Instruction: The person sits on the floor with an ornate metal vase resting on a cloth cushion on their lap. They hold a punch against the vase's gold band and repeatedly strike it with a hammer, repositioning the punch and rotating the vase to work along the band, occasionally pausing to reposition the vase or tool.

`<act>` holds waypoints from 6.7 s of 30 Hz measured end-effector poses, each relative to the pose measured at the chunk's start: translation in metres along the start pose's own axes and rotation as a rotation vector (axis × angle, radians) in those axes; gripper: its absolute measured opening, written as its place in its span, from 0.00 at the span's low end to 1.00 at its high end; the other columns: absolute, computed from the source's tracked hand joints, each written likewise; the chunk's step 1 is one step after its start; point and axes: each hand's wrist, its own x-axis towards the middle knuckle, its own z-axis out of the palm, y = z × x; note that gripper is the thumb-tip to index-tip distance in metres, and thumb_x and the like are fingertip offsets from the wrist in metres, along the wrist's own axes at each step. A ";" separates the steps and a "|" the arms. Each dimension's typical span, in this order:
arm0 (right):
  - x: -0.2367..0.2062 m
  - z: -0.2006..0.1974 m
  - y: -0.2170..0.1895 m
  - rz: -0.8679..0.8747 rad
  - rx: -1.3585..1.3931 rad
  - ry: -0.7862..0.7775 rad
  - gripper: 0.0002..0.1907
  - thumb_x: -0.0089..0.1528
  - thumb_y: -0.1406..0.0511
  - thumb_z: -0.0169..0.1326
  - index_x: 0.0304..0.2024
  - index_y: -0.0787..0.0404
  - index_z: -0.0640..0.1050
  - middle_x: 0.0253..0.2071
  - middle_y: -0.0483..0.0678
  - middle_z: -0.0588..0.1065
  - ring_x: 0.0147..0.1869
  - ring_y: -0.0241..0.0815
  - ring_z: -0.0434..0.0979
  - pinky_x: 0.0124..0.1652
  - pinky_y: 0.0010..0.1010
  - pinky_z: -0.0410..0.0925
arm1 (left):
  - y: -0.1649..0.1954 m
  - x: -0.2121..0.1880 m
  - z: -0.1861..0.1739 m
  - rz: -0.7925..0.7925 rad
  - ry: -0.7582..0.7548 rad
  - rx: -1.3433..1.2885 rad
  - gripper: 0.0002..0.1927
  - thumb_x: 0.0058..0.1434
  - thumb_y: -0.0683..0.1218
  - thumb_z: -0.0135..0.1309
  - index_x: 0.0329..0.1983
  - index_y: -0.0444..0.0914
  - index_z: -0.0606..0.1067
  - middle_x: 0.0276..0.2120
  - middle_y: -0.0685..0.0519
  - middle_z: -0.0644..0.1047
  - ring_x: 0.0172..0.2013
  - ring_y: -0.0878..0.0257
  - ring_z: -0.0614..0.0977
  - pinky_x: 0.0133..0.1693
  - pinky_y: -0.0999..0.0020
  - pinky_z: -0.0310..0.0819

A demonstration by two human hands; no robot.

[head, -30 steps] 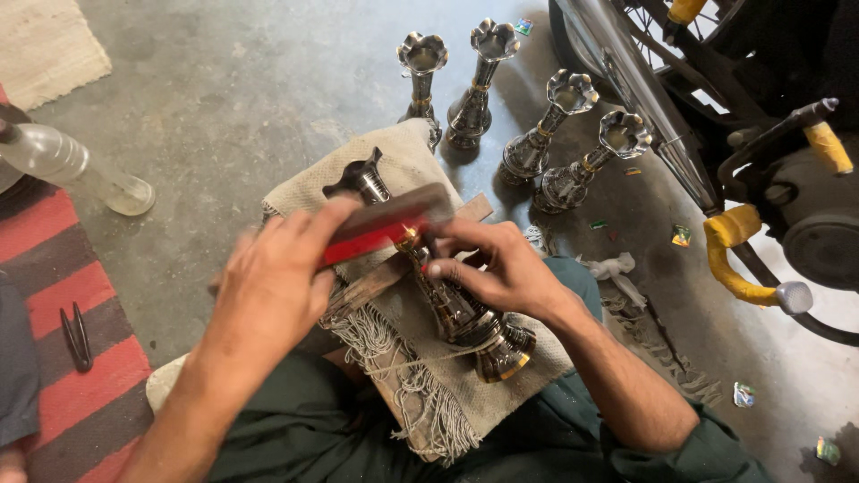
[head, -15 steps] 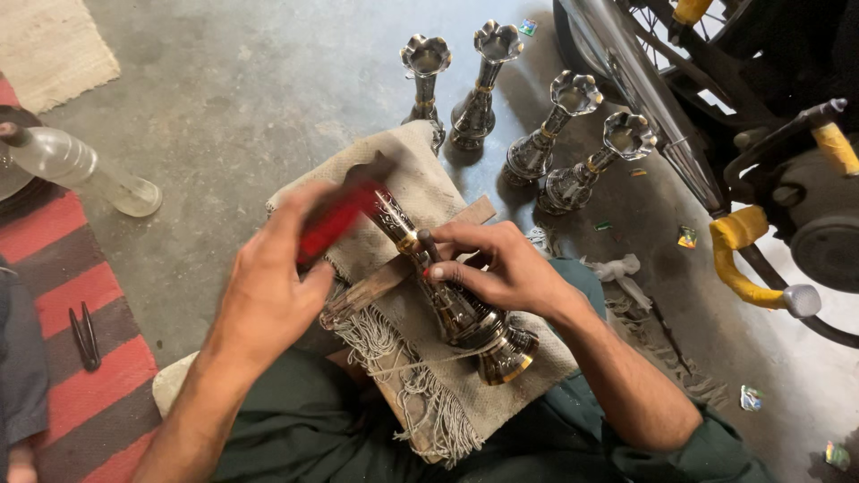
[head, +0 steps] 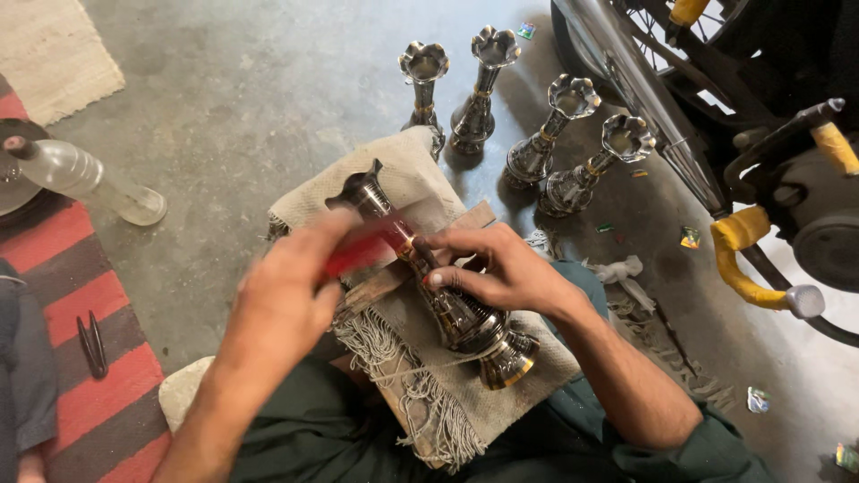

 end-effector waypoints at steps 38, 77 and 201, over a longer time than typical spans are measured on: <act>-0.006 0.007 0.006 0.076 0.084 0.058 0.20 0.63 0.65 0.63 0.56 0.64 0.78 0.34 0.44 0.80 0.37 0.30 0.78 0.39 0.25 0.70 | -0.004 -0.003 0.003 -0.139 0.024 0.047 0.37 0.51 0.41 0.60 0.66 0.46 0.66 0.38 0.45 0.81 0.38 0.49 0.83 0.41 0.56 0.76; -0.119 0.000 0.072 0.376 0.627 0.542 0.10 0.67 0.68 0.52 0.51 0.65 0.74 0.35 0.48 0.75 0.38 0.37 0.75 0.38 0.32 0.70 | -0.062 -0.252 0.155 -0.595 -0.412 -0.435 0.34 0.47 0.40 0.64 0.61 0.36 0.70 0.37 0.48 0.83 0.40 0.61 0.86 0.47 0.68 0.74; -0.010 -0.027 -0.033 -0.164 -0.068 -0.300 0.20 0.65 0.64 0.60 0.57 0.66 0.75 0.42 0.52 0.82 0.45 0.48 0.85 0.41 0.37 0.74 | 0.008 -0.079 0.066 -0.306 0.165 -0.662 0.32 0.55 0.33 0.56 0.62 0.39 0.62 0.39 0.43 0.76 0.38 0.53 0.80 0.43 0.63 0.77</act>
